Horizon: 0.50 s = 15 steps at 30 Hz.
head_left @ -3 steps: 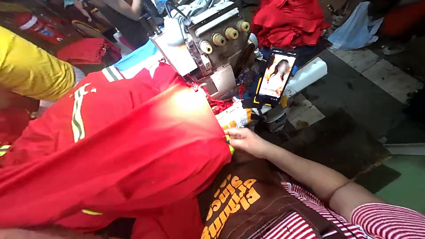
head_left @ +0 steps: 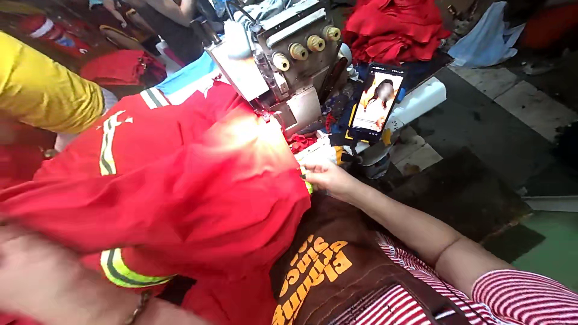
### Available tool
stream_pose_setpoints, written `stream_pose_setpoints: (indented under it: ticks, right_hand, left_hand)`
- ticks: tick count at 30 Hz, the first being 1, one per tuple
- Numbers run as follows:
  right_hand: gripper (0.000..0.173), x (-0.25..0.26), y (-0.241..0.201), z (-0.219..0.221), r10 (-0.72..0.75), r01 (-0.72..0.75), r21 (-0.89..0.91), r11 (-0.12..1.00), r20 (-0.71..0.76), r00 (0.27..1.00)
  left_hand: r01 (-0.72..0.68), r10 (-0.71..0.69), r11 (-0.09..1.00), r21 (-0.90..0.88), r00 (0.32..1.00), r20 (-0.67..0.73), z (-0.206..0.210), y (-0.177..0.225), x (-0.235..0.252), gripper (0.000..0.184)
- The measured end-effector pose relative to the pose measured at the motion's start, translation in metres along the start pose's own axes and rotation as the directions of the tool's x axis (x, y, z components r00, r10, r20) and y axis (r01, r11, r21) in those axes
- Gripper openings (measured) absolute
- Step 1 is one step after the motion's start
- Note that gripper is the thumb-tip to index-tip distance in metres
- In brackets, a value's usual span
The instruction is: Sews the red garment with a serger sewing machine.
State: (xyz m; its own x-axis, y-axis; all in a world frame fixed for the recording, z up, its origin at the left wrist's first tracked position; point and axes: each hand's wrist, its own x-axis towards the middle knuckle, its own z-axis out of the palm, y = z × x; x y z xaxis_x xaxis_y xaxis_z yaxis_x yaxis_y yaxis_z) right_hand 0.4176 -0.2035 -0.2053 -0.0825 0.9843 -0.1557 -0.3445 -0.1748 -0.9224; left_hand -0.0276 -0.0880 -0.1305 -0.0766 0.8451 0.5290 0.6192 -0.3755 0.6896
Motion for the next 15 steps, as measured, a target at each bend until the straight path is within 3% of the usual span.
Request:
stream_pose_setpoints:
  ticks: [1, 2, 4, 6, 9, 12, 15]
  right_hand:
    - [0.019, 0.006, 0.001, 0.000, 0.018, -0.017, 0.056, 0.998, -0.006, 1.000]
    - [0.019, 0.011, 0.003, 0.000, 0.035, -0.034, 0.087, 0.996, -0.010, 0.999]
    - [0.015, 0.015, 0.010, 0.001, 0.046, -0.046, 0.094, 0.994, 0.006, 0.999]
    - [0.016, 0.011, 0.020, 0.003, 0.062, -0.064, 0.091, 0.994, 0.030, 0.998]
    - [0.006, 0.002, 0.030, 0.007, 0.084, -0.087, 0.098, 0.991, 0.033, 0.996]
    - [0.013, -0.003, 0.030, 0.007, 0.075, -0.074, 0.101, 0.992, 0.001, 0.997]
    - [0.019, -0.009, 0.028, 0.006, 0.036, -0.036, 0.052, 0.998, -0.017, 0.999]
  left_hand:
    - [0.112, -0.105, 0.978, 0.176, 0.993, -0.047, 0.026, 0.039, 0.004, 0.051]
    - [0.032, -0.036, 0.957, 0.288, 0.999, 0.008, 0.046, 0.062, 0.003, 0.067]
    - [-0.205, 0.187, 0.933, 0.295, 0.978, 0.088, 0.085, 0.090, -0.022, 0.056]
    - [-0.331, 0.295, 0.925, 0.187, 0.935, 0.197, 0.122, 0.112, -0.073, 0.032]
    - [-0.381, 0.355, 0.925, 0.001, 0.862, 0.362, 0.167, 0.116, -0.143, 0.024]
    - [-0.395, 0.405, 0.913, -0.103, 0.844, 0.353, 0.193, 0.109, -0.174, 0.030]
    - [-0.470, 0.468, 0.880, -0.071, 0.832, 0.297, 0.199, 0.103, -0.179, 0.019]
